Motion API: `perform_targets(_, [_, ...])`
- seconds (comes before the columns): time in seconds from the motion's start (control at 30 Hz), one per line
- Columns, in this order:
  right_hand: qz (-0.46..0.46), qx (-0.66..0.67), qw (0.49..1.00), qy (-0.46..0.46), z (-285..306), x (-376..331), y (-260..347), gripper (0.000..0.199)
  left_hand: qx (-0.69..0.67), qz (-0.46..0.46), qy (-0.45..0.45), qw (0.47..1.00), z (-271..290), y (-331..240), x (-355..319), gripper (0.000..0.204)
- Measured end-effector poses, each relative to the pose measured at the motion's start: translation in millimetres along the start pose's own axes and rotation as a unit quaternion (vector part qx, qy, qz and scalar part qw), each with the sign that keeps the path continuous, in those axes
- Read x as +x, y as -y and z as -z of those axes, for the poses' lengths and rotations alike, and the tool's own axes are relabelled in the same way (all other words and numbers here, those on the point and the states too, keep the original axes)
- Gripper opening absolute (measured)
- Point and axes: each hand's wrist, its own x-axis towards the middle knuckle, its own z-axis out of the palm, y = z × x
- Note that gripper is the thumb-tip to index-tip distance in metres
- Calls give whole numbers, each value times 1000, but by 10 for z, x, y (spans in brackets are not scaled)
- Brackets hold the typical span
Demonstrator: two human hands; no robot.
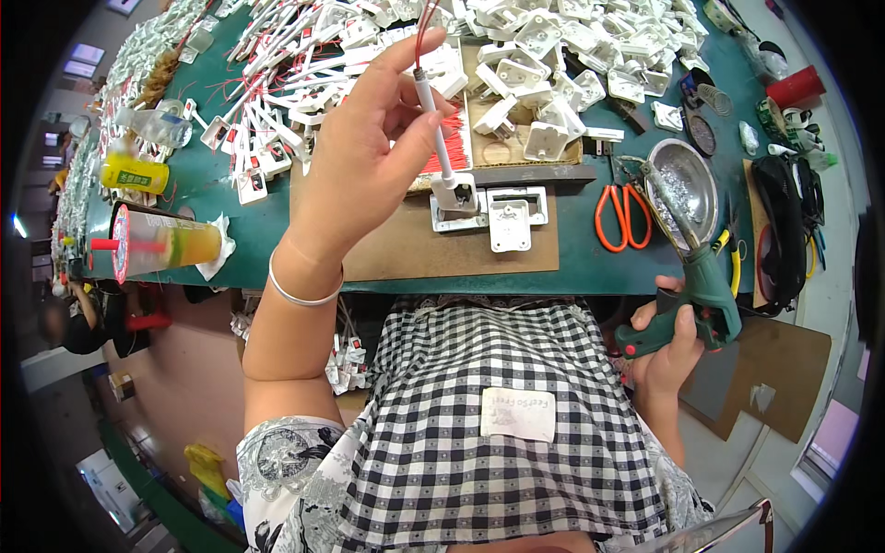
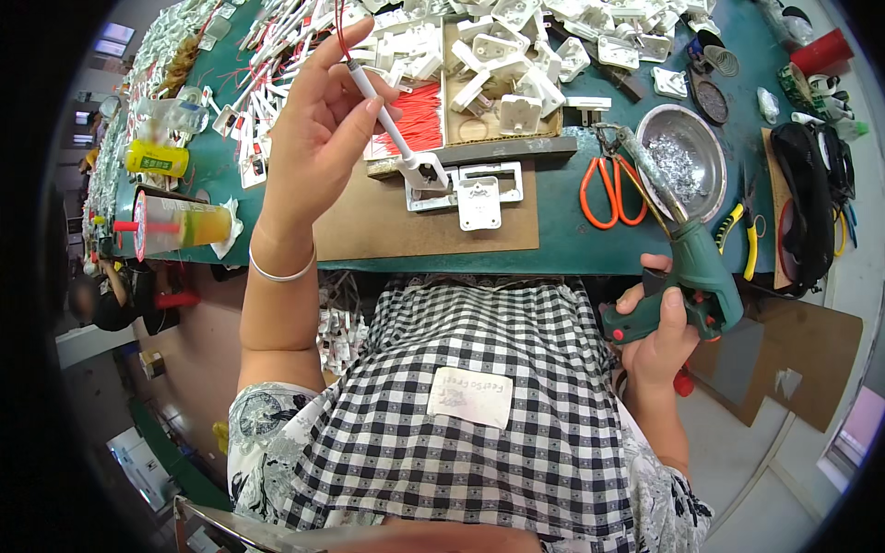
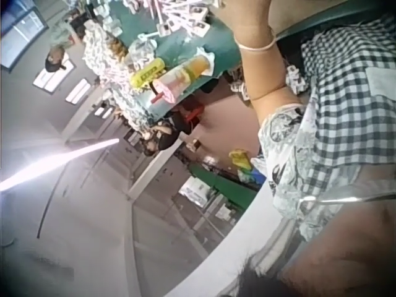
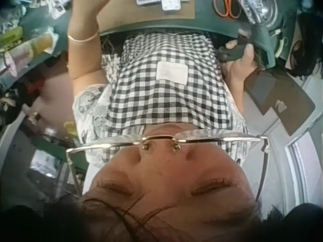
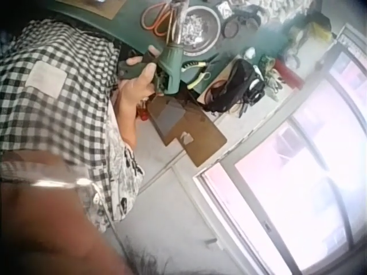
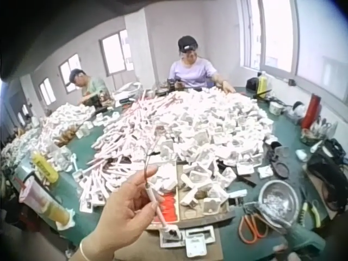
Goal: The person solders red and white wires onto small white electrical switch components using a soldering iron, pliers, and scissors.
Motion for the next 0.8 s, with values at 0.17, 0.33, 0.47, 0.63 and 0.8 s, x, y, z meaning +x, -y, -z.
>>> perform_targets(0.17, [-8, 3, 1000, 15, -14, -2, -16, 38, 55, -11, -6, 998, -99, -102, -118, 55])
perform_targets(0.33, [-12, 18, 1000, 17, -30, 6, -19, 38, 122, 24, -19, 992, -148, -162, -83, 53])
perform_targets(0.47, [-15, 24, 999, 21, -23, 0, -15, 39, 92, 25, -114, 989, -106, 4, -97, 50])
perform_targets(0.63, [-18, 24, 999, 20, -41, 17, -30, 40, 70, -26, -31, 997, -142, -78, -104, 49])
perform_targets(0.8, [-10, 32, 999, 35, -88, 35, -9, 39, -23, 31, -2, 999, -107, 65, -42, 42])
